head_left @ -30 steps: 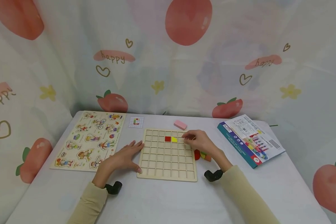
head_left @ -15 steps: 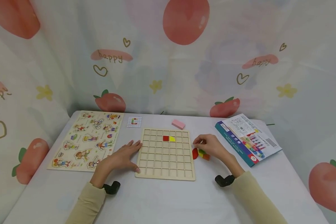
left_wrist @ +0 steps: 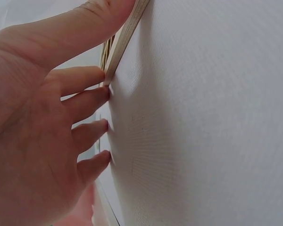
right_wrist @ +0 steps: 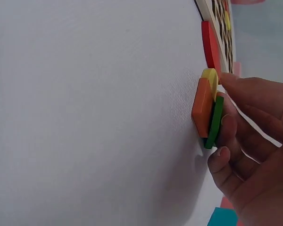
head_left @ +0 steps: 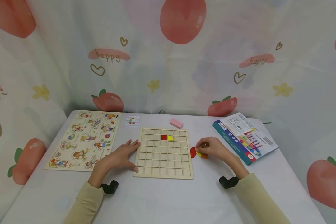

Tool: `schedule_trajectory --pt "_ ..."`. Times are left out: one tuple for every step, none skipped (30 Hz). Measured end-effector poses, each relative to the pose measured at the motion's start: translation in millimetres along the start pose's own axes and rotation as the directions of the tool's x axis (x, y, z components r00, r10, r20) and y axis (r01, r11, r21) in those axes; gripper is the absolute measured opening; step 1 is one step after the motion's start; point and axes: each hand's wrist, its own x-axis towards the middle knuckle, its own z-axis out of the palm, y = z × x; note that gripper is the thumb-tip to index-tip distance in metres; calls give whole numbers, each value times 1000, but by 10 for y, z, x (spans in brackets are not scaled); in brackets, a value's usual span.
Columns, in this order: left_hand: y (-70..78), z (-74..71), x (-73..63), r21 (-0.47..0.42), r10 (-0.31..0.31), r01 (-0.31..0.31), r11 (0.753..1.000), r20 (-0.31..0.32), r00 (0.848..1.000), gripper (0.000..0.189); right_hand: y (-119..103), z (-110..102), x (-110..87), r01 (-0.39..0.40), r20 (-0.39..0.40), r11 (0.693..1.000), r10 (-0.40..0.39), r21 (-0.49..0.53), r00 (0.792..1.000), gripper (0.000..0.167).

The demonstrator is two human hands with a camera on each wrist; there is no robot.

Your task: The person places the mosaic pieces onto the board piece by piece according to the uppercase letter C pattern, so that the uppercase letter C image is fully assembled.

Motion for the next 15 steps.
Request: schedule_trajectory --pt "-5 -2 0 1 -1 1 1000 0 1000 107 4 -7 -4 -5 10 1000 5 1 1000 15" --pt "-10 -4 0 3 -1 1 1000 0 1000 107 6 -16 -9 -5 21 1000 5 0 1000 16" --pt "-13 -6 0 4 -2 2 1000 1 1000 107 6 -24 -14 -5 30 1000 5 0 1000 18" --pt "-15 -7 -1 4 -5 5 1000 1 1000 107 6 -31 -19 -8 36 1000 9 -5 999 19" --pt "-15 -8 -1 1 -6 6 1000 1 1000 107 7 -37 -24 -9 40 1000 10 -11 999 20" --pt "-16 -7 -1 0 -7 7 1000 1 1000 107 4 -40 -30 -5 42 1000 6 -19 999 21" --pt "-16 -6 -2 -1 -7 7 1000 1 1000 107 3 -42 -36 -1 44 1000 2 -30 999 22" --pt "-15 -5 -1 -4 -9 9 1000 2 1000 107 2 -42 -43 4 44 999 -3 -38 999 23" --pt "-14 -4 -2 -7 -8 8 1000 2 1000 107 1 -38 -48 8 40 999 -6 -47 999 24" --pt "-13 -1 -1 -12 -9 9 1000 2 1000 107 2 -33 -53 14 38 998 -12 -57 999 24" --pt "-12 1 -2 -14 -7 7 1000 2 1000 107 3 -28 -57 18 34 998 -16 -63 999 25" --pt "-12 4 -2 -14 -6 6 1000 2 1000 107 2 -22 -60 22 30 997 -20 -68 999 25" --pt "-11 6 -3 -13 -4 4 1000 2 1000 108 2 -19 -63 25 29 997 -23 -70 999 25" --pt "-9 7 -3 -12 -4 4 1000 1 1000 108 3 -16 -64 27 26 997 -26 -70 999 25" --pt "-9 8 -3 -10 -1 1 1000 0 1000 108 2 -14 -65 28 24 997 -27 -70 999 25"
